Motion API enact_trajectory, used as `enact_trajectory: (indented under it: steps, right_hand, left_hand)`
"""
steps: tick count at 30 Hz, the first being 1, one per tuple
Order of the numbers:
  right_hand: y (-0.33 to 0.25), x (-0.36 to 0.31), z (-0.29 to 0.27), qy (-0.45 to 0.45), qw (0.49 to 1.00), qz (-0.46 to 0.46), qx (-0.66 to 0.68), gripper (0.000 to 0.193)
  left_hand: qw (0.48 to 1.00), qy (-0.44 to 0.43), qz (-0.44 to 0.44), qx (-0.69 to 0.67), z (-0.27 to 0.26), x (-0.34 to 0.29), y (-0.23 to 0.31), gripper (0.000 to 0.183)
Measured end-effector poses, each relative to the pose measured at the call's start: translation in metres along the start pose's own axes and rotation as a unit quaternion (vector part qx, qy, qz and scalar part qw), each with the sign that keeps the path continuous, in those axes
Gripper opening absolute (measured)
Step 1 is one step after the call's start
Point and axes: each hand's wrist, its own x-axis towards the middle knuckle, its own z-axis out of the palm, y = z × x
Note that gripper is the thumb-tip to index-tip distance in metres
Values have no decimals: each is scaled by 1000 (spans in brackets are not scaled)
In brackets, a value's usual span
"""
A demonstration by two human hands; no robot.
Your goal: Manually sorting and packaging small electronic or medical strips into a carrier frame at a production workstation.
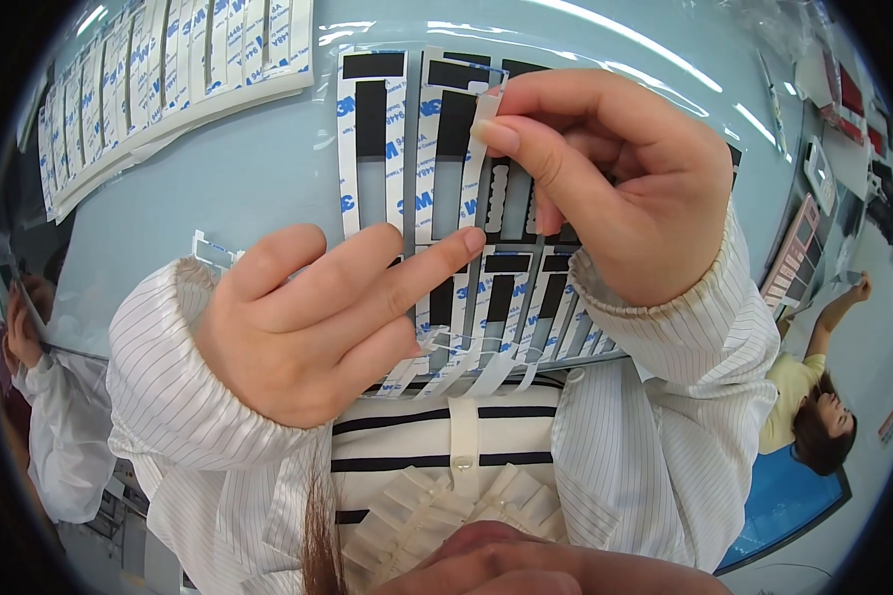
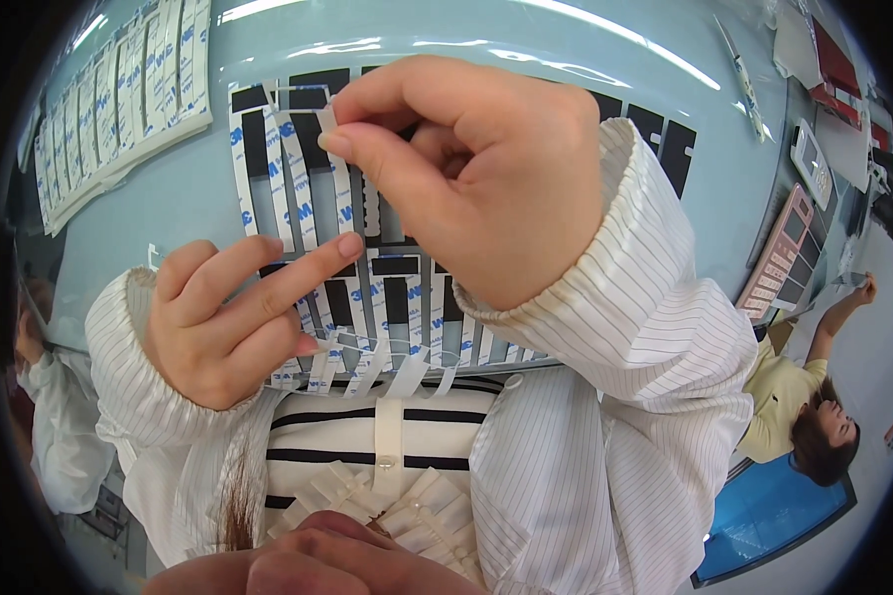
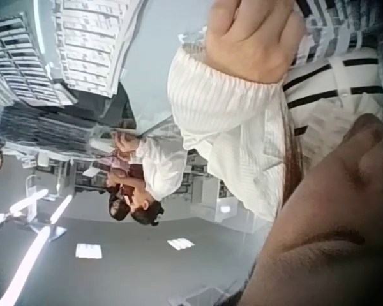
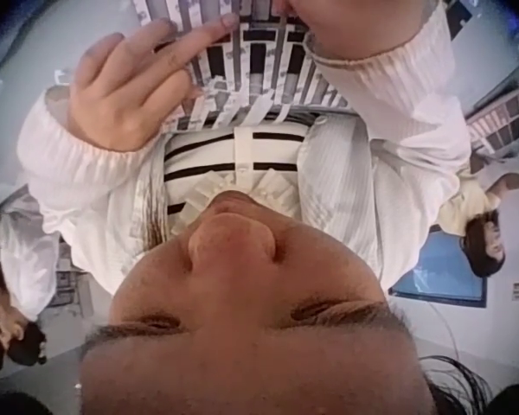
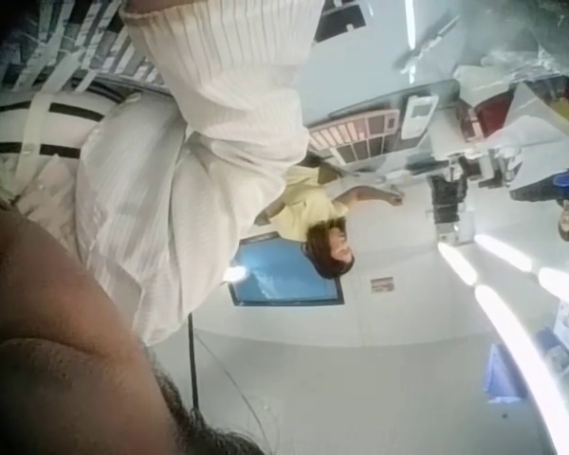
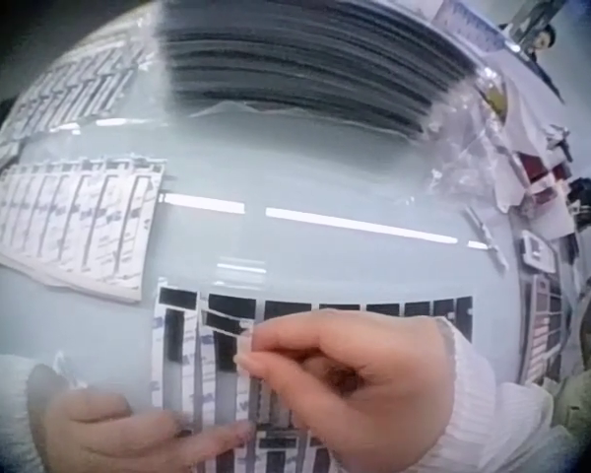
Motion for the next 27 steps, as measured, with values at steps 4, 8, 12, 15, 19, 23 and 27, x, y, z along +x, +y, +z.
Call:
enact_trajectory:
  steps: [4,8,12,15,19,23,27]
  right_hand:
    - [5,-1,-1,9,987,-120,-106,13]
    - [6,6,-7,12,961,-212,-175,13]
    - [10,8,-6,25,964,-201,-174,13]
    - [11,9,-4,26,973,-168,-157,12]
    - [9,10,-3,27,974,-164,-155,12]
    - [9,9,-3,24,972,-161,-167,12]
    - [7,9,0,33,962,-178,-204,15]
  left_hand:
    - [1000,1,-9,-24,0,-1,1,40]
    - [1000,10,-3,-25,1,-1,0,41]
    - [999,19,-5,-37,2,-2,-1,40]
    - [999,24,-27,-38,-3,-2,-1,38]
    - [998,30,-46,-31,-5,-3,-3,34]
    - [994,10,-85,-73,-7,0,-1,34]
    - [993,11,-90,-73,-7,0,-3,35]
